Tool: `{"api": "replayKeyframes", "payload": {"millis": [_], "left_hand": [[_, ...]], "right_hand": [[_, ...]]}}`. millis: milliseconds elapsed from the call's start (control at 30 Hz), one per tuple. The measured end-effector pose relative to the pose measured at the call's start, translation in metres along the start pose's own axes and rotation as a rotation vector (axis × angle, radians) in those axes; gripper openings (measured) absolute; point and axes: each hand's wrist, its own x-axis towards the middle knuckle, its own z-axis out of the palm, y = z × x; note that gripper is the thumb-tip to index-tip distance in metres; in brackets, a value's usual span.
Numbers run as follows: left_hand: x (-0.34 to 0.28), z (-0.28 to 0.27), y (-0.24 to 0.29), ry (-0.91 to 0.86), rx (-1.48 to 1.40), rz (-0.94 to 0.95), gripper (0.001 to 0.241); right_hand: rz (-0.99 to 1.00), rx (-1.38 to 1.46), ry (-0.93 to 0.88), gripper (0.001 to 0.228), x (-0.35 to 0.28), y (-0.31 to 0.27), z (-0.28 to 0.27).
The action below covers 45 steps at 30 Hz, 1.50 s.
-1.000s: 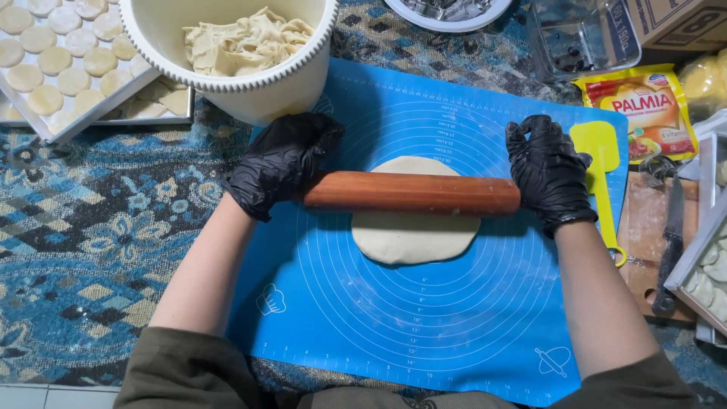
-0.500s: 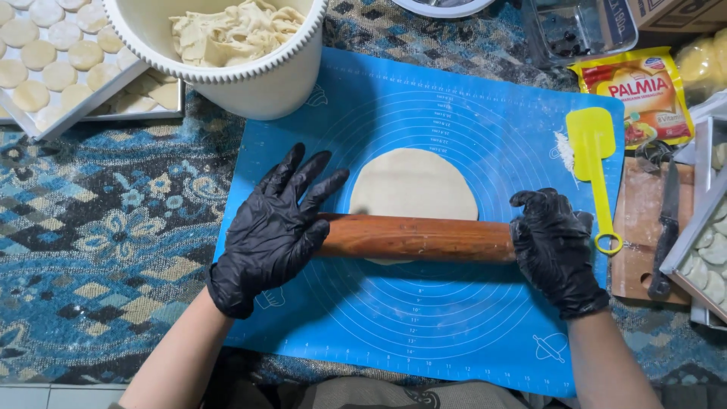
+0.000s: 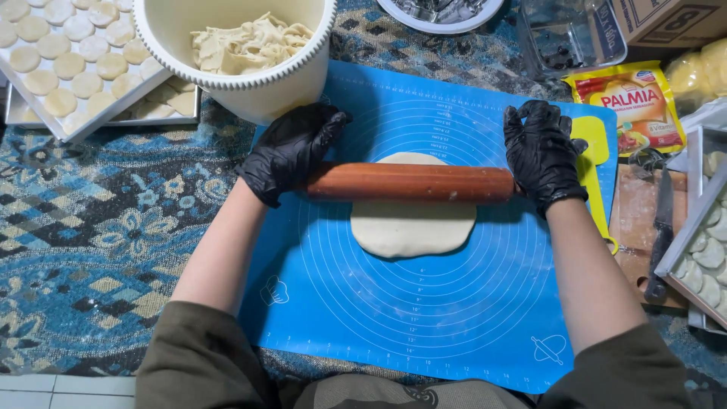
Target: Rolling out a piece of dough on a silicone mat using a wooden rolling pin and then cutting it into small circles with a metal cutter.
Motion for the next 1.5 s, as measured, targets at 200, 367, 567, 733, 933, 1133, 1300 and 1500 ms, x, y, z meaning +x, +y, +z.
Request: {"api": "replayKeyframes", "payload": {"millis": [200,367,567,733,933,1133,1300,1500], "left_hand": [[-0.030,0.002,0.010,-0.254,-0.013,-0.004,0.059],[-0.083,0.003,0.032,-0.232,0.226,0.127,0.057],[-0.153,0.009,0.065,-0.220,0.300,0.159,0.066],[-0.171,0.011,0.071,-0.355,0.236,0.087,0.070],[-0.097,-0.002,0.057,-0.308,0.304,0.071,0.068],[-0.027,0.009,0.026,-0.081,0.101,-0.093,0.063],[-0.004,0.004,0.015,-0.041,-0.095,-0.192,0.061],[-0.027,0.002,0.017,-0.082,-0.092,-0.273,0.069]], "right_hand": [[-0.163,-0.182,-0.107,0.055,-0.053,0.033,0.000],[-0.288,-0.343,-0.165,0.053,-0.116,0.041,-0.015],[-0.218,-0.480,-0.227,0.071,-0.194,0.045,-0.016],[-0.202,-0.480,-0.192,0.082,-0.206,0.054,-0.006],[-0.215,-0.547,-0.214,0.058,-0.130,0.061,0.010],[-0.065,-0.170,-0.094,0.059,-0.056,0.005,-0.021],[-0.036,-0.263,-0.020,0.068,-0.019,-0.016,-0.023],[0.008,-0.232,-0.234,0.095,-0.032,0.006,-0.010]]}}
